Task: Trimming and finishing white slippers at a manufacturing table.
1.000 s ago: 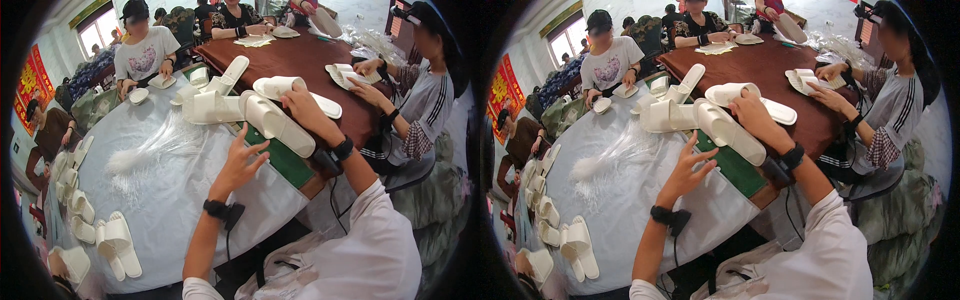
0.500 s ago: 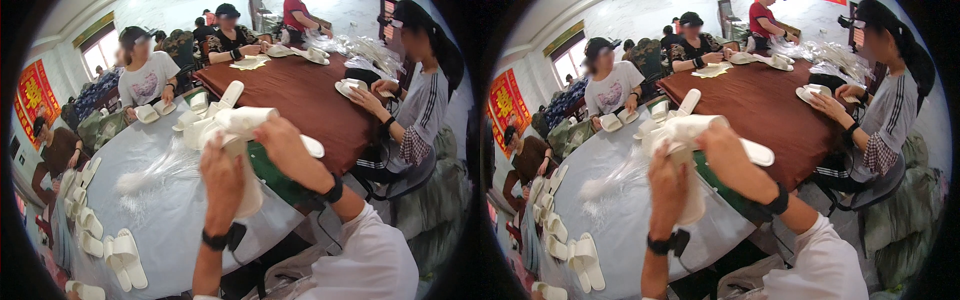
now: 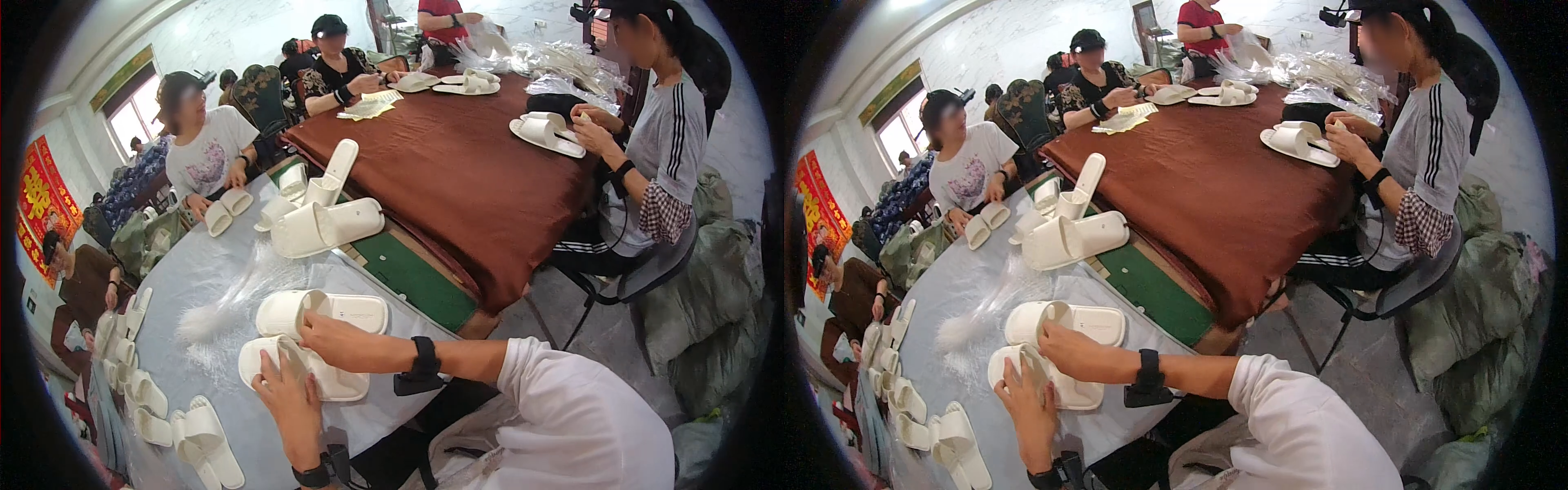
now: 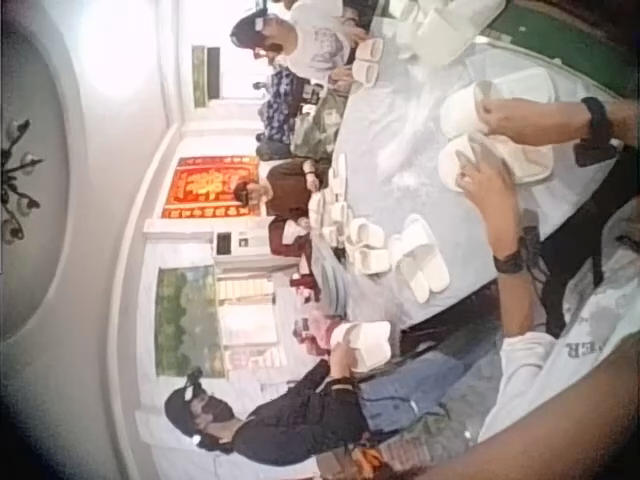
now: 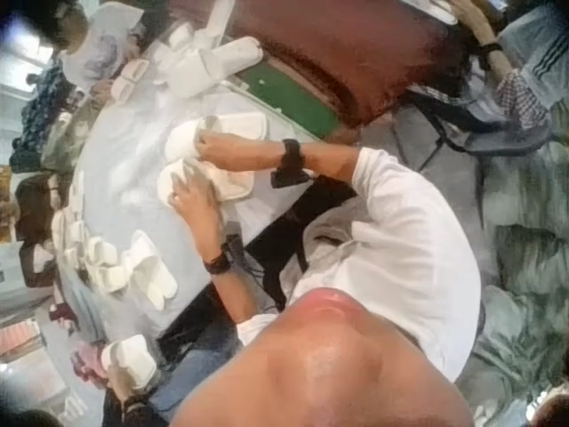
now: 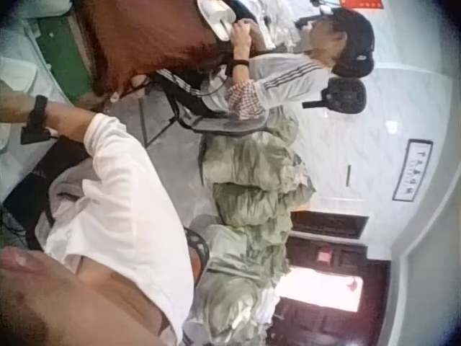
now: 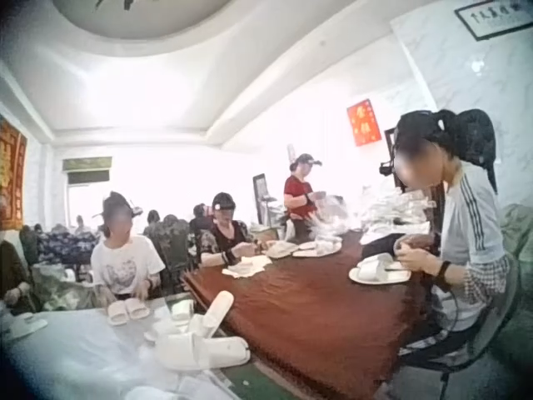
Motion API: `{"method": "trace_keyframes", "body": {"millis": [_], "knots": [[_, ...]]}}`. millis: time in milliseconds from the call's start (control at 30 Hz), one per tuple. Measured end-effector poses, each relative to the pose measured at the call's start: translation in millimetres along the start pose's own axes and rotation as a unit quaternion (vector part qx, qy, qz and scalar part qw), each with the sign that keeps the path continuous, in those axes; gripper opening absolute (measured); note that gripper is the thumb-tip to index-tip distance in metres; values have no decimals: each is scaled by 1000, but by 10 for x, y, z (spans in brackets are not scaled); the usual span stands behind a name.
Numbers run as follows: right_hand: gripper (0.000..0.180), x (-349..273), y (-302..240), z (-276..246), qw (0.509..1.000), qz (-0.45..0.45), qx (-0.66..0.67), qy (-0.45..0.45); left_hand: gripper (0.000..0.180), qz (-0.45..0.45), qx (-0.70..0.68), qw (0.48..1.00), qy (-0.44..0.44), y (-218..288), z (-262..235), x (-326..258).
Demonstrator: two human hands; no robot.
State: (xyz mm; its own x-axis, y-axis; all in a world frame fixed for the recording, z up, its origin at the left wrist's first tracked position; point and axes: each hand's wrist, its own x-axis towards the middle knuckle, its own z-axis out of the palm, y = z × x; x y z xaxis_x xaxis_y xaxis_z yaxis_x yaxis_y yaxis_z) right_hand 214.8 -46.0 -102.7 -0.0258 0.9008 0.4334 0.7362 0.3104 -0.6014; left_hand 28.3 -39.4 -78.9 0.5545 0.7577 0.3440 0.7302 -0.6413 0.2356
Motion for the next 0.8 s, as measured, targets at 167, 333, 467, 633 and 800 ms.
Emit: {"method": "trace_keyframes", "body": {"millis": [167, 333, 467, 633, 800], "knots": [[14, -174, 17, -513, 998, -45, 29, 43, 48, 6, -147, 988, 39, -186, -239, 193], [10, -406, -136, -1053, 997, -7, 38, 67, 57, -33, -107, 988, 103, -518, 10, 461], [12, -460, -201, -962, 989, 56, 135, -5, 66, -59, -190, 980, 8, -687, -26, 323], [13, -500, -225, -844, 992, 58, 91, -65, 57, -152, -263, 949, -78, -537, -267, 178], [16, -419, -173, -707, 987, -10, -104, -119, 41, -122, -328, 934, -74, -656, -229, 187]]}}
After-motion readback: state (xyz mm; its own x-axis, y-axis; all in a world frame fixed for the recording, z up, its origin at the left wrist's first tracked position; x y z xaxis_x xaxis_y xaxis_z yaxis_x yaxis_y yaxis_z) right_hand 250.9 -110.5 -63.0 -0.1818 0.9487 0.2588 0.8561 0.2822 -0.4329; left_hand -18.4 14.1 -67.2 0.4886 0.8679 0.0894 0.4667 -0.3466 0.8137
